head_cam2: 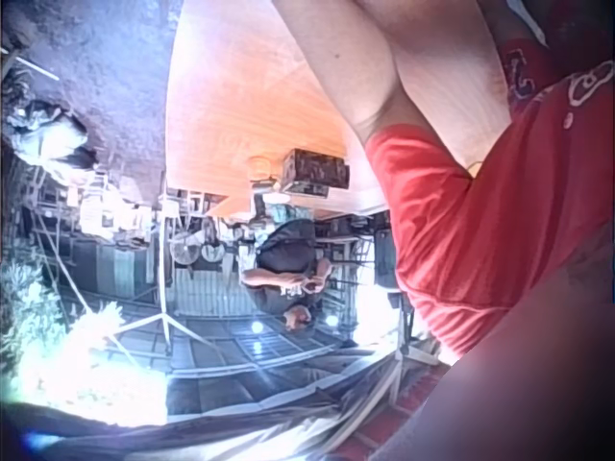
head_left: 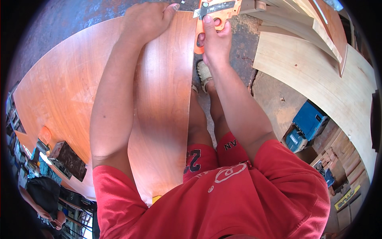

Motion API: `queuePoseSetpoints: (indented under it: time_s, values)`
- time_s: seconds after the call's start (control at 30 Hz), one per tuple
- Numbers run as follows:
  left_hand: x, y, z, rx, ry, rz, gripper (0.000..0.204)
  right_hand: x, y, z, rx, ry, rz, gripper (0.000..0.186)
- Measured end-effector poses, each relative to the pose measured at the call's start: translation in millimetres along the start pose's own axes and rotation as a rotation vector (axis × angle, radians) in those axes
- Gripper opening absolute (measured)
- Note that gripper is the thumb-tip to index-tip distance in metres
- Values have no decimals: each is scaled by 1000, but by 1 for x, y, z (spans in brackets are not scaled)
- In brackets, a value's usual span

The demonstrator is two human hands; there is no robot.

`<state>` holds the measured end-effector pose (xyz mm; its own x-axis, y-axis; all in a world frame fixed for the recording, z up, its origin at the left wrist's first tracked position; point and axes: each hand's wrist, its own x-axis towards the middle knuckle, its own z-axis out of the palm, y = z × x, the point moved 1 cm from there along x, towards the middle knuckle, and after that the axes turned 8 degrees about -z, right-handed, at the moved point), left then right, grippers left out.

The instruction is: The person trims excess veneer from the edge of a large wooden board using a hand-held edge trimming tool. The person slides the orange tool along the edge of the board several times and removes the trimmed strips by hand.

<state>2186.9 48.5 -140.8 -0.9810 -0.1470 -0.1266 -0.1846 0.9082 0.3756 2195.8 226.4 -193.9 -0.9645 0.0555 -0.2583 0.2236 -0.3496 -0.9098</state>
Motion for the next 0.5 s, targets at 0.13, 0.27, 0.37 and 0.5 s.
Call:
queuePoseSetpoints:
  time_s: [0.13, 0.27, 0.37, 0.5]
  values:
    - [-1, 0, 0, 15, 3, 11, 45, -6, 0, -3, -36, -10, 18, 30]
    - [1, -2, 2, 12, -4, 15, 45, -17, -1, -5, -29, 18, 72, 30]
    - [1, 0, 3, 9, 7, 20, 45, -22, -1, -9, -25, 7, 60, 30]
    - [0, -1, 1, 27, -8, 1, 45, -30, 0, -10, 12, 19, 71, 27]
